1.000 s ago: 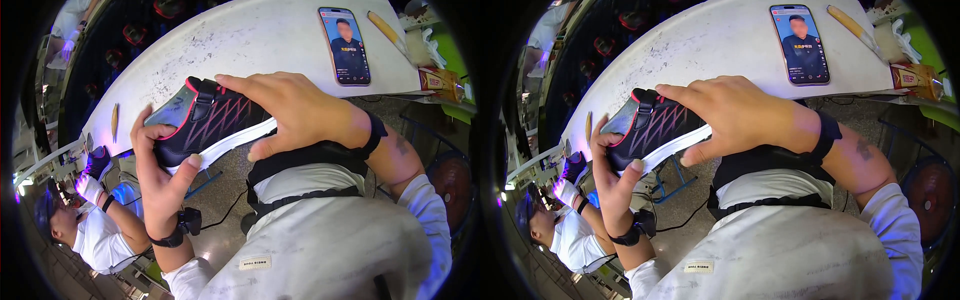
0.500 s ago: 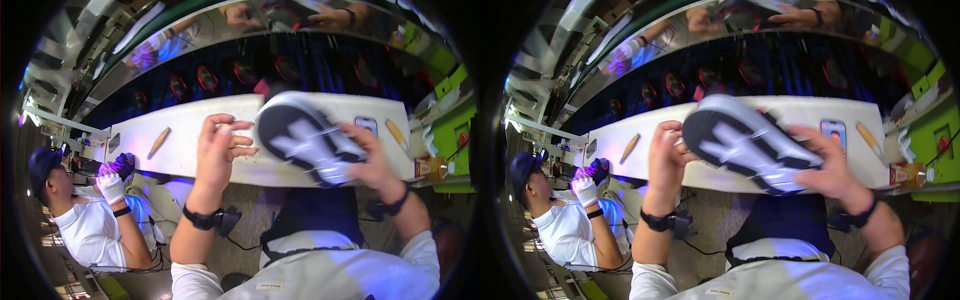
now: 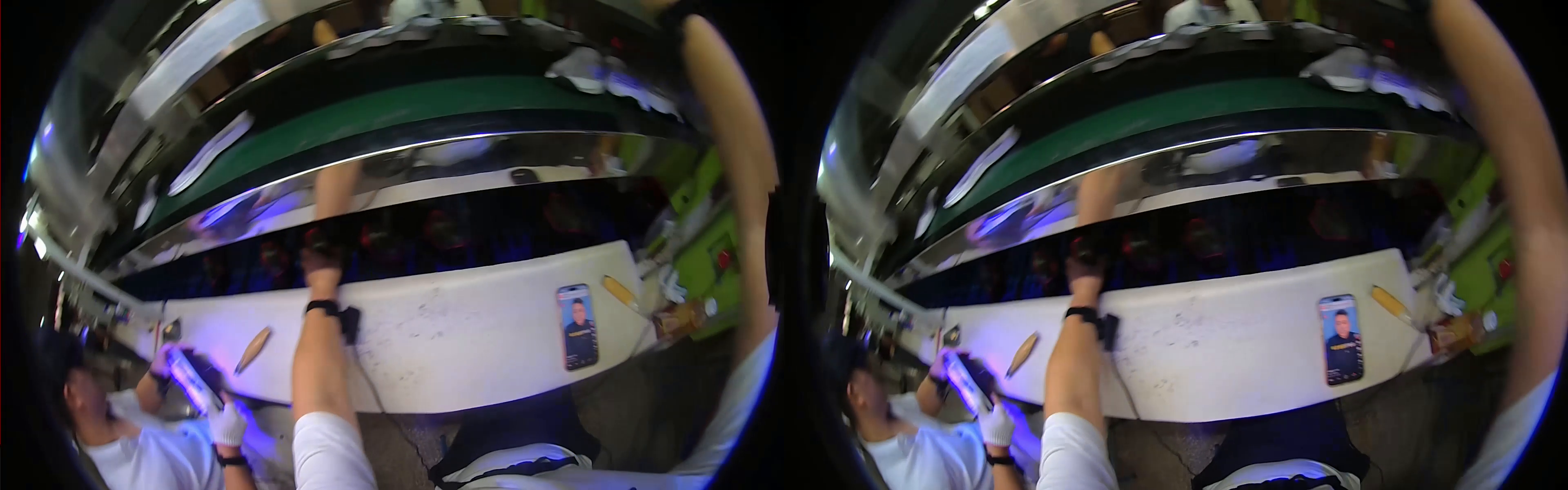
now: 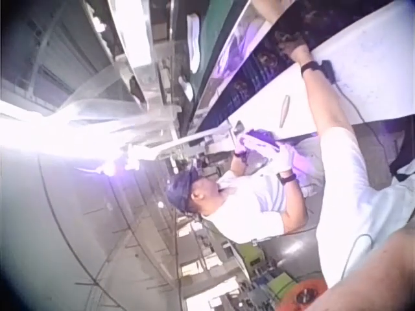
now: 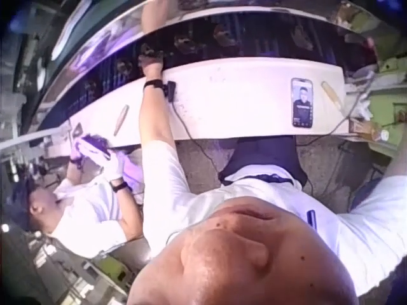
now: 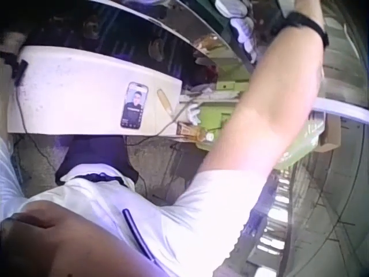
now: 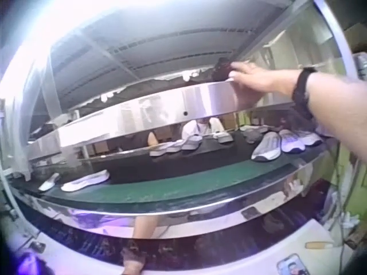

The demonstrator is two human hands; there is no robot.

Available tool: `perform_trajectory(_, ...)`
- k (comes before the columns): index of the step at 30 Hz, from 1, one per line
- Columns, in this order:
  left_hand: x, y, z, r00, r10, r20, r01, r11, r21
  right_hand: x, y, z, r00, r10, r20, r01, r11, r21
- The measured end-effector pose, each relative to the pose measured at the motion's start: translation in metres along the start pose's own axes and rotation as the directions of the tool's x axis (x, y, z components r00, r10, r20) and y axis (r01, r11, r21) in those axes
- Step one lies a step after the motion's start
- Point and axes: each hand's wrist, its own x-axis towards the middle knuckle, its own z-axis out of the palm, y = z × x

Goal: Assembling shoe soles and uppers on a production line.

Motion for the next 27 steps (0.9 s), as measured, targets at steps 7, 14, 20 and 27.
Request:
perform_trajectory(7,0.025,-0.111,-0.016,0.923,-0.211,-0.322,-0.119,0.64,-0.759,-0.071,-0.022,0.061,0.874,-0.419,-0.244,0.455,0.883,0.115)
perform_trajectory(14,-0.115,-0.034,-0.123,0.964,0.181,0.195,0.192,0.036,-0.981,-0.145,0.0,0.1,0.933,0.04,0.358,-0.125,0.968,0.216)
perform_trajectory(20,-0.191,-0.034,-0.143,0.8,0.532,0.278,-0.008,0.472,-0.882,-0.154,-0.025,0.097,0.898,0.315,0.308,-0.305,0.949,-0.081)
perform_trajectory(27,-0.282,-0.007,-0.148,0.787,0.587,-0.188,-0.585,0.613,-0.531,-0.277,-0.089,-0.033,0.978,-0.09,-0.19,0.195,0.721,0.665)
